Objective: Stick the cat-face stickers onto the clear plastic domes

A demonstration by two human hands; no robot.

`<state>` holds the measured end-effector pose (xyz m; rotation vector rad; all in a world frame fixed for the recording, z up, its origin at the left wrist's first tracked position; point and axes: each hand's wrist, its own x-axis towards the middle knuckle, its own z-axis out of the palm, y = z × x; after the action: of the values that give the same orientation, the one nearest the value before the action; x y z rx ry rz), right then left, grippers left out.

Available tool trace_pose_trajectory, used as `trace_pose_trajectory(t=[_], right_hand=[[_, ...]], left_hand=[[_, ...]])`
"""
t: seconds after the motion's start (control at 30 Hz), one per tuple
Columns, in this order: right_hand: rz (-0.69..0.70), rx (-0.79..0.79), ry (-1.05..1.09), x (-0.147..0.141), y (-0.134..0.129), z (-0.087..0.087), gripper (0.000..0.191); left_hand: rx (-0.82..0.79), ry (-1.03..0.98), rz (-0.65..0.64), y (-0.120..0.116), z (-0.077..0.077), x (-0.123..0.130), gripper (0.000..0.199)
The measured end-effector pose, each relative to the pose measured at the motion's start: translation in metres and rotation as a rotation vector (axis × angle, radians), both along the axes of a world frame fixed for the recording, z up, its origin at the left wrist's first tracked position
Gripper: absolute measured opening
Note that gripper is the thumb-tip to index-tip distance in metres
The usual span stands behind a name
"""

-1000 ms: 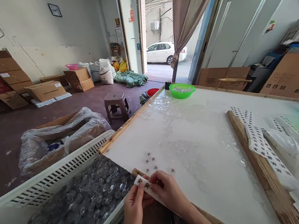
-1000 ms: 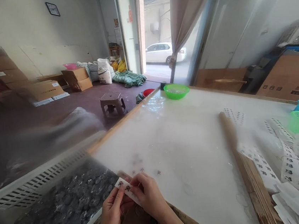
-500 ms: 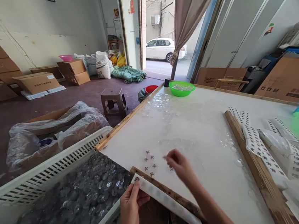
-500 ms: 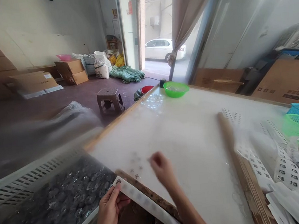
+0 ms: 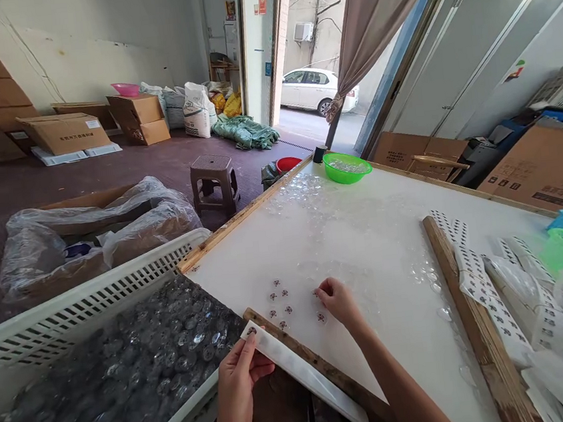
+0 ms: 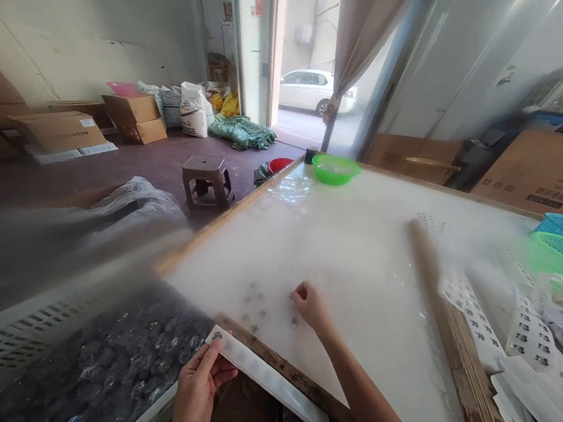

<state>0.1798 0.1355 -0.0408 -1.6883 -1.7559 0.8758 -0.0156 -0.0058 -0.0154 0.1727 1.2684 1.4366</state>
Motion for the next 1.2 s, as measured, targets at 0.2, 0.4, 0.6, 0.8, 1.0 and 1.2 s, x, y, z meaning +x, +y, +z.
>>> trace_pose_trajectory(t=[0.2, 0.4, 0.6, 0.8, 1.0, 1.2], right_hand=[[0.06, 0.069, -0.12, -0.012, -0.01, 0.006, 0.009], [0.065, 0.079, -0.117, -0.016, -0.015, 0.004, 0.011], [0.139, 0.146, -0.051, -0.041, -0.039, 0.034, 0.012], [0.395, 0.029, 0.265, -0.078, -0.082, 0.068, 0.009], [0.321, 0.219, 0.109, -0.083, -0.093, 0.056, 0.011], [0.33, 0.206, 0.134, -0.087, -0.1, 0.055, 0.007]], left_hand=[[0.006, 0.004, -0.026, -0.001, 0.0, -0.002, 0.035], [0.042, 0.013, -0.031, -0.001, 0.006, -0.001, 0.043], [0.074, 0.062, -0.083, -0.005, 0.01, 0.007, 0.047], [0.134, 0.162, -0.178, -0.008, 0.011, 0.01, 0.036], [0.245, 0.255, -0.26, -0.004, 0.001, 0.011, 0.037], [0.169, 0.268, -0.277, -0.004, 0.006, 0.011, 0.033]])
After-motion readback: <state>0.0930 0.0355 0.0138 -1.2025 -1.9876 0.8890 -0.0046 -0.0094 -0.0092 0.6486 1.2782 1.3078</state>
